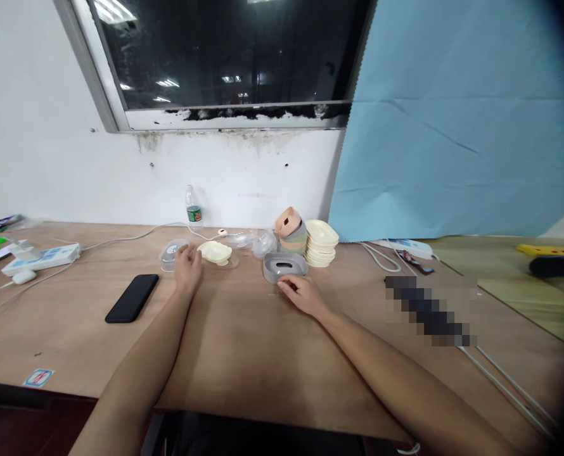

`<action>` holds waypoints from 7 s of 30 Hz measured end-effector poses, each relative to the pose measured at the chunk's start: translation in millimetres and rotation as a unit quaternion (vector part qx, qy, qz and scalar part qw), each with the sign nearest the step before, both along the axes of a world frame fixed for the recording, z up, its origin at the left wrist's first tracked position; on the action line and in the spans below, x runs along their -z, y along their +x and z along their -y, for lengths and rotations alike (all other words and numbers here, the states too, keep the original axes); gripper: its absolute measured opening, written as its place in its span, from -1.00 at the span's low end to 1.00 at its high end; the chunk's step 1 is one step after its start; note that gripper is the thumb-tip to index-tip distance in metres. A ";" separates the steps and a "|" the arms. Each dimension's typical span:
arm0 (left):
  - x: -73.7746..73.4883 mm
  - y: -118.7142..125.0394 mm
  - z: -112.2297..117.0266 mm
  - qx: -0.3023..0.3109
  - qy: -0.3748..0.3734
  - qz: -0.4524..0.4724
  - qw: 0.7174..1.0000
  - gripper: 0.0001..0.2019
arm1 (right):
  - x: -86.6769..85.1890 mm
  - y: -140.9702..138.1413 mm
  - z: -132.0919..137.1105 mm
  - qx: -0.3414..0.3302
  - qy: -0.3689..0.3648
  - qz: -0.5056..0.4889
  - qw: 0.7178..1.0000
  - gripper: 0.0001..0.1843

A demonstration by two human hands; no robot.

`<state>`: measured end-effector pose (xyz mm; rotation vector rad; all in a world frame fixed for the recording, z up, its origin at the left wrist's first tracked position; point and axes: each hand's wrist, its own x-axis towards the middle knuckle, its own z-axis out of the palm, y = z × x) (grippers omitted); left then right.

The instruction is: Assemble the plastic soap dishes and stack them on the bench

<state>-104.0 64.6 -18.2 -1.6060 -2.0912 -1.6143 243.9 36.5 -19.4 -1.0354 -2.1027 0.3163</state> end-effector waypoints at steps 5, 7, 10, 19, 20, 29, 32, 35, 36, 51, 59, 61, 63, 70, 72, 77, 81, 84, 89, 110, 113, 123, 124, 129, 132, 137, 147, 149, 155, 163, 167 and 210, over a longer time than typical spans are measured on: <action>-8.6 -23.5 12.2 -0.175 -0.050 -0.109 0.977 -0.45 | 1.2 -0.4 -1.9 -0.009 0.012 0.013 1.000 -0.77; -6.6 -33.1 13.1 -0.188 -0.114 -0.112 0.969 -0.33 | 1.3 -1.1 -2.3 -0.014 0.015 0.017 1.000 -0.76; -3.4 -41.2 11.5 -0.151 -0.209 -0.097 0.961 -0.26 | 0.5 -1.8 -2.4 -0.017 0.017 0.023 0.999 -0.74; -1.0 -42.2 6.5 -0.133 -0.204 -0.041 0.969 -0.25 | -0.6 -1.8 -2.7 -0.012 0.011 0.032 0.999 -0.75; 1.0 -44.4 5.2 -0.119 -0.213 -0.037 0.969 -0.21 | -0.6 -1.7 -2.7 -0.015 0.010 0.032 0.999 -0.75; -0.5 -30.4 4.9 -0.087 -0.060 0.018 0.994 -0.30 | -1.4 -1.9 -2.8 -0.011 0.010 0.038 0.999 -0.72; -7.7 -11.7 12.2 -0.047 0.042 -0.012 0.998 -0.32 | -1.5 -2.0 -2.7 -0.012 0.010 0.038 0.999 -0.70; -12.9 6.5 19.9 0.052 0.104 -0.070 0.991 -0.36 | 0.0 -1.6 -3.7 -0.011 0.009 0.031 0.999 -0.72; -13.8 12.2 22.3 0.102 0.103 -0.092 0.985 -0.36 | 0.8 -1.2 -4.1 -0.009 0.008 0.026 1.000 -0.72; -16.5 53.5 33.2 0.415 -0.084 -0.257 0.869 -0.40 | 0.3 0.1 -4.7 -0.011 0.006 0.030 0.999 -0.71; 8.3 27.2 5.9 0.050 -0.136 -0.210 0.967 -0.57 | -0.5 -1.0 -4.3 -0.009 -0.001 0.033 0.999 -0.72; 11.0 21.4 2.3 0.046 -0.185 -0.190 0.963 -0.66 | -1.1 -1.0 -4.0 -0.008 0.002 0.034 0.999 -0.72; 11.2 18.6 1.2 0.055 -0.199 -0.177 0.962 -0.73 | -1.5 -0.9 -3.7 -0.007 0.004 0.034 0.999 -0.72; 9.8 23.8 5.2 0.091 -0.206 -0.189 0.956 -0.68 | -0.9 -0.5 -4.2 -0.004 0.003 0.032 0.999 -0.72; 10.4 24.5 5.5 0.103 -0.216 -0.197 0.951 -0.72 | -1.0 -0.5 -4.3 -0.003 0.002 0.034 0.999 -0.72; 9.0 24.8 5.5 0.099 -0.215 -0.192 0.952 -0.74 | -1.7 -0.2 -4.5 -0.006 0.003 0.037 0.999 -0.72; 6.8 24.6 5.3 0.069 -0.189 -0.183 0.962 -0.73 | -1.2 0.2 -4.6 -0.008 0.003 0.038 0.999 -0.71; 6.6 24.1 4.1 0.062 -0.172 -0.184 0.966 -0.70 | -0.7 0.3 -4.5 -0.005 0.004 0.036 0.999 -0.72; 8.5 27.0 4.6 0.095 -0.188 -0.203 0.956 -0.59 | -1.8 0.1 -2.9 -0.002 0.002 0.035 0.999 -0.72; 11.0 46.3 6.9 0.090 -0.114 -0.272 0.951 -0.46 | -2.9 1.7 -3.3 0.000 0.010 0.042 0.999 -0.72; 11.4 45.6 6.2 0.114 -0.063 -0.269 0.954 -0.45 | -2.5 1.8 -3.3 0.003 0.004 0.042 0.999 -0.73; 14.1 54.9 6.4 0.310 0.040 -0.271 0.910 -0.51 | -2.8 0.5 -2.8 0.006 0.001 0.042 0.999 -0.73; 14.7 56.7 6.5 0.320 0.042 -0.272 0.907 -0.51 | -3.3 0.2 -2.4 0.006 0.001 0.042 0.999 -0.73; 22.7 60.9 2.9 0.319 0.033 -0.217 0.922 -0.49 | -5.5 0.0 -0.9 0.003 0.000 0.045 0.999 -0.73; 28.7 59.3 -1.1 0.287 -0.009 -0.184 0.940 -0.51 | -5.4 0.8 -0.9 0.004 0.001 0.047 0.999 -0.73; 29.0 54.8 -3.3 0.244 0.013 -0.166 0.955 -0.64 | -2.9 1.2 -2.5 0.003 0.004 0.039 0.999 -0.73; -14.3 68.3 41.7 0.226 0.180 -0.219 0.932 -0.38 | -3.5 1.5 7.6 -0.048 0.138 0.013 0.989 -0.73; -20.3 80.0 53.3 0.263 0.158 -0.225 0.925 -0.39 | -5.8 -0.7 12.2 -0.083 0.179 0.035 0.980 -0.68; -29.1 117.8 81.8 0.335 0.105 -0.230 0.908 -0.25 | -9.6 -6.8 16.3 -0.106 0.246 0.061 0.961 -0.56; -25.3 118.0 76.0 0.380 0.031 -0.338 0.861 -0.16 | -1.4 7.2 2.6 0.039 0.217 -0.081 0.972 -0.69; -24.5 117.2 72.8 0.372 0.012 -0.351 0.859 -0.29 | 0.9 16.8 -8.3 0.138 0.215 -0.168 0.952 -0.73; -31.7 107.4 70.1 0.477 -0.039 -0.294 0.828 -0.37 | -22.0 98.4 -86.7 0.339 0.129 -0.231 0.903 -0.51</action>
